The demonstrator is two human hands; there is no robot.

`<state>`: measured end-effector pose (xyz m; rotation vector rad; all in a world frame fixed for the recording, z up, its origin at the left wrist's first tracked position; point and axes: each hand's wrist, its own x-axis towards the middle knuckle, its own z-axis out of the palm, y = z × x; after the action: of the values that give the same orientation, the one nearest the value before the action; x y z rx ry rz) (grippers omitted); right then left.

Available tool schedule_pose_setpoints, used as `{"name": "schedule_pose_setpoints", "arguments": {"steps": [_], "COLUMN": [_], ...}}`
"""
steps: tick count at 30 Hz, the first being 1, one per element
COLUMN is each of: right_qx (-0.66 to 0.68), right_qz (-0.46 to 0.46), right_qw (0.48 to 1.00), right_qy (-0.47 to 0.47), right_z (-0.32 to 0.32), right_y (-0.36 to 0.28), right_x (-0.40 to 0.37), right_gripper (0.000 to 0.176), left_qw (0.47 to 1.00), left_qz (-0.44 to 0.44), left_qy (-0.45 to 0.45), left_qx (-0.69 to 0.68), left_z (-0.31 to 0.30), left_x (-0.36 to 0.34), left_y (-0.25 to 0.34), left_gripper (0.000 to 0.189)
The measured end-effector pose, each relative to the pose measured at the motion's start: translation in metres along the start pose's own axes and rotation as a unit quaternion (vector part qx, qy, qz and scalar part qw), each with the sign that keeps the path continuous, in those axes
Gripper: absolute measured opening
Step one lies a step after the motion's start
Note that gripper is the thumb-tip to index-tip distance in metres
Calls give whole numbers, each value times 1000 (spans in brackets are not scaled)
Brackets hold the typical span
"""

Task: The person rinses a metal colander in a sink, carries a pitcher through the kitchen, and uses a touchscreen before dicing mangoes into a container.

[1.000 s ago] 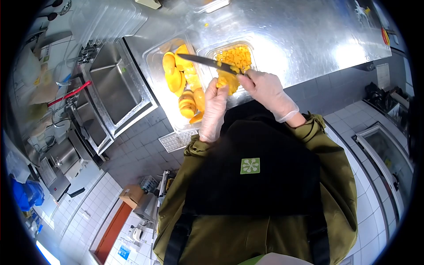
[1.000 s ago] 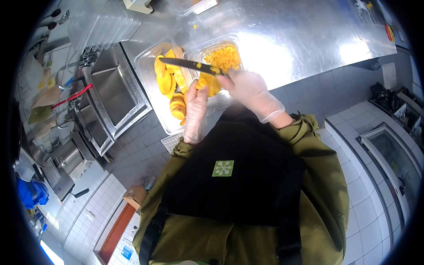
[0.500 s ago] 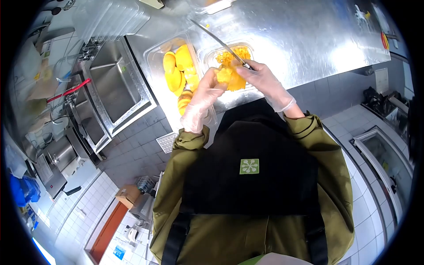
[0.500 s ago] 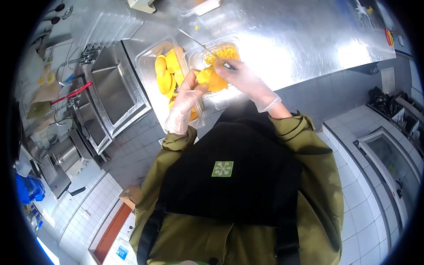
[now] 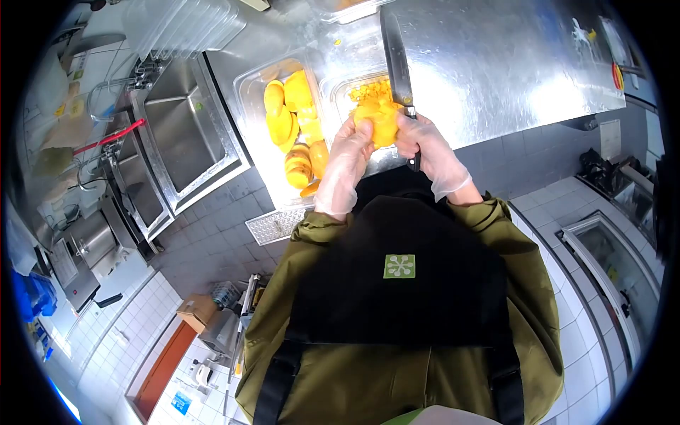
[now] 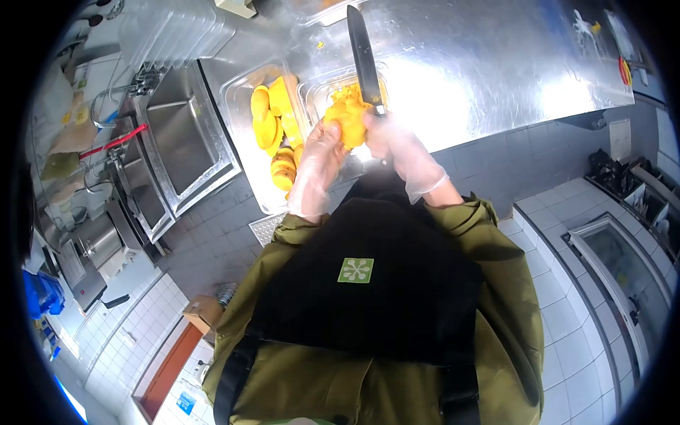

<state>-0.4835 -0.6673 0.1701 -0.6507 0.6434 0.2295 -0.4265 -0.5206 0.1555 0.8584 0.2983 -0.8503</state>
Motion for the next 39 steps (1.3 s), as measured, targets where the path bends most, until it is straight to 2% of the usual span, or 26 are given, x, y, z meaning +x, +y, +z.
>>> {"name": "schedule_pose_setpoints", "arguments": {"steps": [1,3,6,7,9,12,15,19,24,27,30,39], "right_qx": [-26,-77,-262,-293,-352,-478,-574,-610,-642,-674,-710,-720], "right_qz": [-13,-40,-105,-119,-145,-131,-157,-195,-190,-246,-255,-254], "right_qw": [1000,996,954,945,924,867,803,764,740,690,642,621], "right_qy": [-1,-2,102,82,42,48,42,73,59,100,139,178], "right_z": [-2,-2,6,1,-13,-14,-16,-16,-17,-16,-10,10], "right_y": [2,3,-12,-12,-12,-10,-4,0,-3,2,8,13], "right_x": [0,-2,-15,-18,-26,-38,-41,-39,-38,-39,-35,-14], "right_gripper": [17,21,27,29,33,33,45,40,37,32,28,27], "left_qw": [1000,998,982,973,972,972,971,964,966,964,958,927], "left_qz": [3,28,77,95,103,115,126,163,163,166,178,208], "left_qy": [8,37,88,107,131,158,166,125,152,158,170,162], "left_qx": [-16,53,151,182,168,127,120,170,129,135,150,267], "left_z": [1,3,10,14,22,42,46,29,41,36,34,28], "left_x": [1,1,-4,-8,-14,-26,-27,-15,-19,-17,-16,-18], "left_y": [0,-1,5,7,13,20,19,7,11,8,1,-14], "left_gripper": [34,33,37,39,39,39,37,35,30,29,27,17]}}
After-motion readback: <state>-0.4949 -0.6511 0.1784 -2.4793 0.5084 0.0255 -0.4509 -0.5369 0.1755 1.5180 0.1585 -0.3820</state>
